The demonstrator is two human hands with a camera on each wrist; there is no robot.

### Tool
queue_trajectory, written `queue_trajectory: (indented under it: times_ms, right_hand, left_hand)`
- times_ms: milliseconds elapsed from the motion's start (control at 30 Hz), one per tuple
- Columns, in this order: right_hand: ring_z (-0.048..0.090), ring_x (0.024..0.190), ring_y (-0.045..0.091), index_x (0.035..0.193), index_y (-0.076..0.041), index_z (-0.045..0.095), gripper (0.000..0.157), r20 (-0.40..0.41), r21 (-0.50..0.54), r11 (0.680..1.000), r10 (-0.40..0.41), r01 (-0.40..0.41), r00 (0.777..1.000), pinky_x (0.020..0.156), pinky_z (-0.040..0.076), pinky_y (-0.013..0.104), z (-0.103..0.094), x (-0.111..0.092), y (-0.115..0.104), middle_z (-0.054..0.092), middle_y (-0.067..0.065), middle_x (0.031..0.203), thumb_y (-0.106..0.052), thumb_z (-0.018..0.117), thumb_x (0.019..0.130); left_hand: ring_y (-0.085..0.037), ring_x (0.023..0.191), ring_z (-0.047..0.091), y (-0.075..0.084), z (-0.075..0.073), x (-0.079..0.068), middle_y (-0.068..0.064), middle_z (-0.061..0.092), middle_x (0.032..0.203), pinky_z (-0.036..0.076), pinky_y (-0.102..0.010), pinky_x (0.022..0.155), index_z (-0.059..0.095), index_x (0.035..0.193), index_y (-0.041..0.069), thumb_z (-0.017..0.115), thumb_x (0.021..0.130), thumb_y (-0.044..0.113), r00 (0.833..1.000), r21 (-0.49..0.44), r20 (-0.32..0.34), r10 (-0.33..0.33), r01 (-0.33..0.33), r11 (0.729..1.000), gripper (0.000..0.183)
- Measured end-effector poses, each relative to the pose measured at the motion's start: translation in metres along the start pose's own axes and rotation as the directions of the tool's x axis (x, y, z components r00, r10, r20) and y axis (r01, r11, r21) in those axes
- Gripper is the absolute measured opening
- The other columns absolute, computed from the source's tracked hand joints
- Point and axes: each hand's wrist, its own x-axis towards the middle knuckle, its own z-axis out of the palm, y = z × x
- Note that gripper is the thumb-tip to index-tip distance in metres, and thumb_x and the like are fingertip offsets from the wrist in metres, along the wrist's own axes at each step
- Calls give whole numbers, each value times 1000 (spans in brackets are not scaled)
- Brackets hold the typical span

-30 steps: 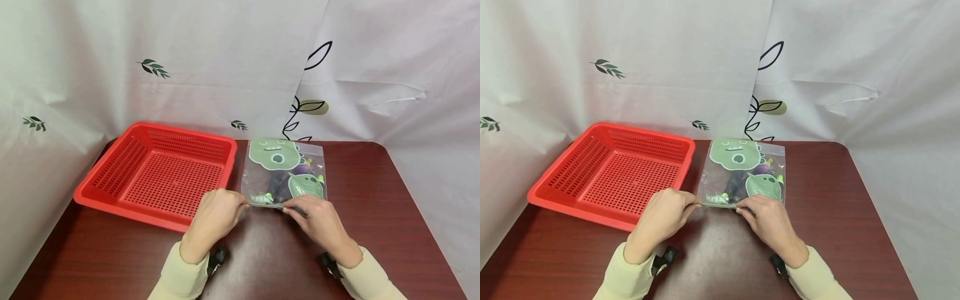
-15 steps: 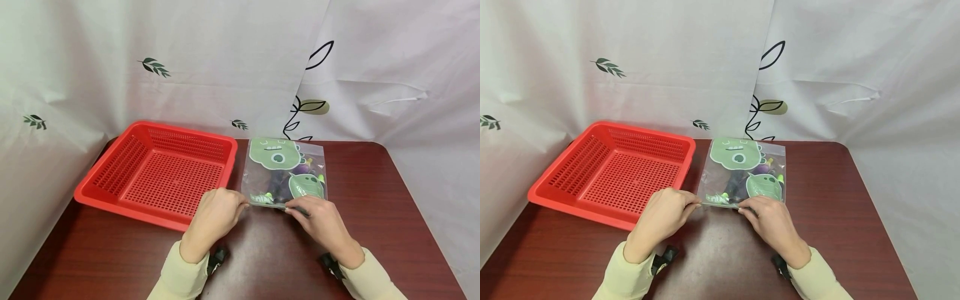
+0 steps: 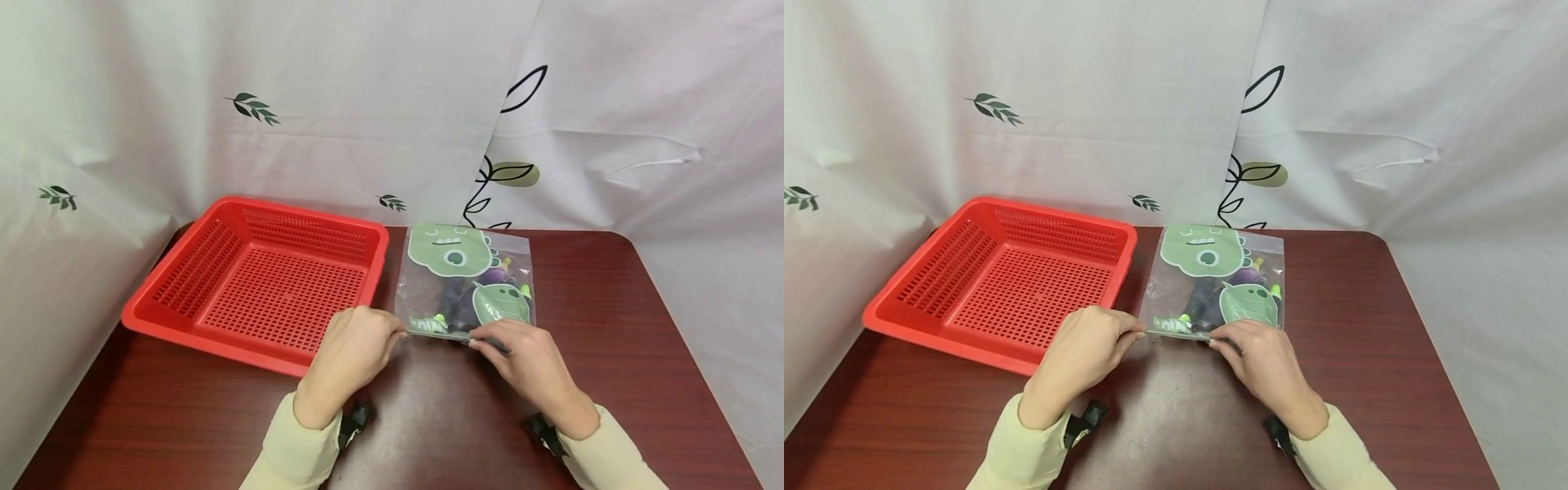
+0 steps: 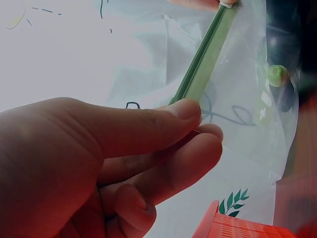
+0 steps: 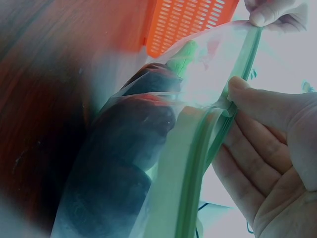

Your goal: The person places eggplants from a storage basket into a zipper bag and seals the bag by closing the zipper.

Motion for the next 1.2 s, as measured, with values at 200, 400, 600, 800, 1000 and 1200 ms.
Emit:
queue_trajectory:
  times_ms: [200, 400, 600, 800, 1000, 1200]
  right_hand:
    - [63, 78, 4, 87, -20, 72, 17, -5, -1, 1000, -6, 6, 1000, 68, 49, 27, 0, -1, 1, 67, -13, 82, -18, 78, 72]
    - [62, 78, 2, 87, -21, 72, 17, -9, -4, 1000, -8, 8, 1000, 67, 48, 26, -1, -1, 3, 66, -14, 82, -18, 79, 71]
    - [63, 78, 3, 87, -21, 72, 18, -10, -8, 1000, -9, 9, 1000, 67, 49, 26, -1, -3, 4, 66, -14, 82, -18, 79, 71]
    - [63, 77, 3, 87, -21, 72, 19, -16, -10, 1000, -10, 9, 1000, 67, 48, 26, -1, -4, 5, 67, -14, 82, -17, 79, 70]
    - [63, 78, 3, 86, -22, 72, 18, -7, -21, 1000, 9, -9, 1000, 67, 49, 27, -2, -5, 4, 67, -14, 82, -19, 79, 70]
    - [63, 79, 4, 86, -21, 72, 18, -10, -18, 1000, 9, -9, 1000, 68, 49, 28, -4, -6, 6, 67, -14, 82, -18, 79, 70]
  left_hand:
    - [-10, 52, 58, 0, 0, 0, 17, 60, 61, 35, -29, 41, 67, 67, 32, 72, 77, 29, 1000, 2, 2, -4, 4, 1000, 12]
    - [-8, 56, 59, 0, -1, 0, 19, 62, 65, 37, -30, 42, 69, 70, 33, 72, 77, 28, 1000, -3, 4, -5, 5, 1000, 9]
    - [-7, 57, 60, 0, -1, 0, 19, 63, 67, 39, -30, 44, 71, 73, 33, 72, 77, 28, 1000, -8, 6, -3, 3, 1000, 7]
    - [-8, 57, 60, 0, -1, 0, 19, 63, 66, 38, -30, 43, 70, 72, 33, 73, 77, 27, 1000, -15, 5, -5, 5, 1000, 8]
    - [-7, 58, 60, 0, 0, -1, 19, 64, 68, 39, -29, 44, 71, 73, 33, 72, 78, 28, 1000, -17, 8, -3, 3, 1000, 7]
    - [-7, 56, 59, -1, 0, -1, 18, 62, 66, 38, -29, 43, 70, 72, 32, 72, 77, 28, 1000, -11, 1, 1, -1, 1000, 8]
